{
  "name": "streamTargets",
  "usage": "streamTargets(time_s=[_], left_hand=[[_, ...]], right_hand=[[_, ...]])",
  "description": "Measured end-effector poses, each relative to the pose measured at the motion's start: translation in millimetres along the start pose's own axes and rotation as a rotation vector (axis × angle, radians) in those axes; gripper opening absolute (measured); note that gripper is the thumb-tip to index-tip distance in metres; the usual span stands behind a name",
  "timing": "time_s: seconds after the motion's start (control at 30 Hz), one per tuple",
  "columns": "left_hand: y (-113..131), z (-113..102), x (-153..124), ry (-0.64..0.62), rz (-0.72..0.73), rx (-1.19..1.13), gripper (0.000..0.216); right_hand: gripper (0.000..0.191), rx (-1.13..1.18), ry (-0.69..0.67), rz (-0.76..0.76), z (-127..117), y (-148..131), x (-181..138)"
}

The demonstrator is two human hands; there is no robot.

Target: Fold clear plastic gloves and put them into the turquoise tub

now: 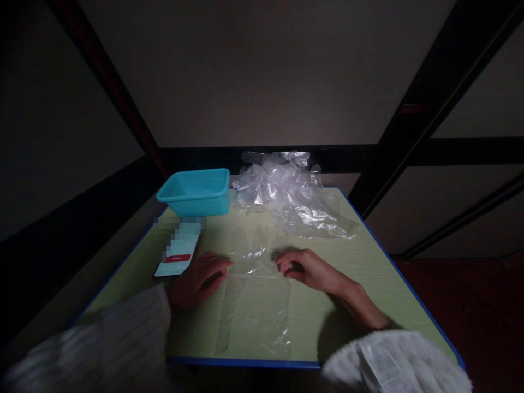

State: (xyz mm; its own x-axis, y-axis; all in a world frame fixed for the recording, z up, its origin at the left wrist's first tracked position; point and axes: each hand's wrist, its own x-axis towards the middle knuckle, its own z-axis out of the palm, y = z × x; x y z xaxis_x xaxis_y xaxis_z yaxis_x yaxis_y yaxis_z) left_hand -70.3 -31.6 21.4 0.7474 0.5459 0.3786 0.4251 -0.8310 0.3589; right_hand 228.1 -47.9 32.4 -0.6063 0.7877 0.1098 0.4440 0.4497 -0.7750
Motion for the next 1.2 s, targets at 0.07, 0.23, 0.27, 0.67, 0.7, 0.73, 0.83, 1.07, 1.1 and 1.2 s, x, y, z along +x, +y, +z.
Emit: streamTargets(time_s=[0.07,0.23,0.27,0.67,0.7,0.73,0.83,1.07,1.1,1.2], left_hand=[[-0.4,0.7,-0.2,0.012,0.010,-0.008,0.028],[-1.9,1.2,0.0,0.024,0.043,0.002,0.026],[-2.2,1.2,0.0,0.024,0.045,0.000,0.026],[-1.3,1.1,0.4,0.038,0.088,0.014,0.024],[-1.4,1.3,0.4,0.047,0.097,0.013,0.024],[-1.4,1.4,0.4,0.055,0.104,0.009,0.024],[-1.5,1.7,0.3,0.065,0.103,-0.003,0.024],[-0.8,1.9,1.7,0.081,0.162,-0.004,0.023],[-0.6,2.1,1.8,0.082,0.173,-0.004,0.022],[0.5,2.6,1.7,0.095,0.194,0.006,0.022]], right_hand=[[0.013,-0.013,-0.017,-0.001,-2.4,-2.2,-0.7],[0.011,-0.045,-0.036,0.010,-4.8,-6.1,-1.7],[0.012,-0.057,-0.038,0.009,-4.9,-6.6,-1.8],[0.020,-0.296,-0.036,-0.005,-3.7,-23.9,-5.0],[0.021,-0.330,-0.030,-0.021,-3.1,-24.7,-6.1],[0.021,-0.359,-0.025,-0.048,-2.2,-25.7,-7.7],[0.022,-0.399,-0.030,-0.173,3.1,-31.8,-15.3],[0.034,-0.448,-0.199,-0.297,18.5,-60.0,-43.7],[0.033,-0.427,-0.218,-0.275,19.5,-63.7,-46.7],[0.025,-0.382,-0.274,-0.204,21.9,-72.0,-52.1]])
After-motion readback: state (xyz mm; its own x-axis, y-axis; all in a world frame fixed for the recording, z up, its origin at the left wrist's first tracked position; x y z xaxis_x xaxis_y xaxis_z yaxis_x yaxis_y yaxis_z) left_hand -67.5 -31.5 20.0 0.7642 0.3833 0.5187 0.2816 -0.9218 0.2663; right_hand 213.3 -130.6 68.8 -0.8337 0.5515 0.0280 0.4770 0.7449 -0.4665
